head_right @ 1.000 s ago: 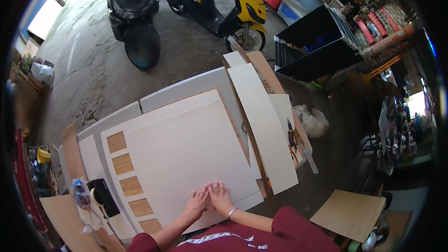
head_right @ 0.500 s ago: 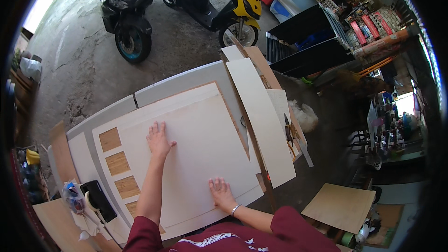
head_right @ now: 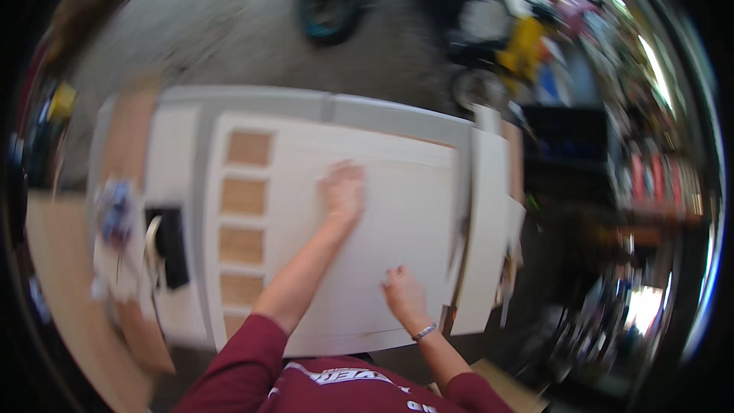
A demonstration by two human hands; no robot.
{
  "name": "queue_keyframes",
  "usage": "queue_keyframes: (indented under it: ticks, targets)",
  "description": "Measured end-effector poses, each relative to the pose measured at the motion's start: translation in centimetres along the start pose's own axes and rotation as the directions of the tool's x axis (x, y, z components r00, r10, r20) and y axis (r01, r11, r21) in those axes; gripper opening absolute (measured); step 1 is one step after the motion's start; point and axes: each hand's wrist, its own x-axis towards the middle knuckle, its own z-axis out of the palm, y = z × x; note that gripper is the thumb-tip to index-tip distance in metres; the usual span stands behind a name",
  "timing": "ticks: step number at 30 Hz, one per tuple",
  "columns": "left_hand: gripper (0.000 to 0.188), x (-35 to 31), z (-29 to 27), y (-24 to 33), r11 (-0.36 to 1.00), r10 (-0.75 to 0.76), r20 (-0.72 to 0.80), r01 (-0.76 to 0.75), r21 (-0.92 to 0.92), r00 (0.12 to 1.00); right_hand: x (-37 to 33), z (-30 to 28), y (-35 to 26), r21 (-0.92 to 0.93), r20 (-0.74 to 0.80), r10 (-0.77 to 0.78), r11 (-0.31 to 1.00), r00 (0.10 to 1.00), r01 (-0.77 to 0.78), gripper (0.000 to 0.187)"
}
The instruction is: The person assembles a white cabinet door by aligning and securing wooden panels onto a white frame using adhesive tape. They measure the components with a tape measure and mark them with a pencil. The person also handles a black sheet and a long black strip, positioning them on the workbench.
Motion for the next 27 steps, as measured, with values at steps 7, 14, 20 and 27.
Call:
queue_keyframes:
  ticks: [7, 14, 20, 27]
  targets:
    - [0.063, -1.6, 3.8, 2.3, 0.558, 0.165, 0.071, -0.152, 0.815, 0.984, 11.2, -6.6, -22.7, 0.892, 0.079, -0.386, 0.439, 0.919, 0.108, 0.025]
    - [0.063, -1.1, 3.5, 2.1, 0.548, 0.2, -0.008, -0.106, 0.83, 0.98, 7.5, 5.4, -37.0, 0.79, 0.363, -0.539, 0.61, 0.76, 0.055, 0.057]
    - [0.063, -0.8, 4.1, 1.5, 0.51, 0.173, -0.052, -0.044, 0.859, 0.983, 8.9, 9.4, -37.7, 0.662, 0.047, -0.6, 0.617, 0.799, 0.425, 0.047]
    - [0.064, -2.0, 3.8, 1.7, 0.505, 0.212, 0.002, -0.111, 0.856, 0.977, 9.2, 10.8, -37.8, 0.667, -0.156, -0.599, 0.523, 0.785, 0.531, 0.032]
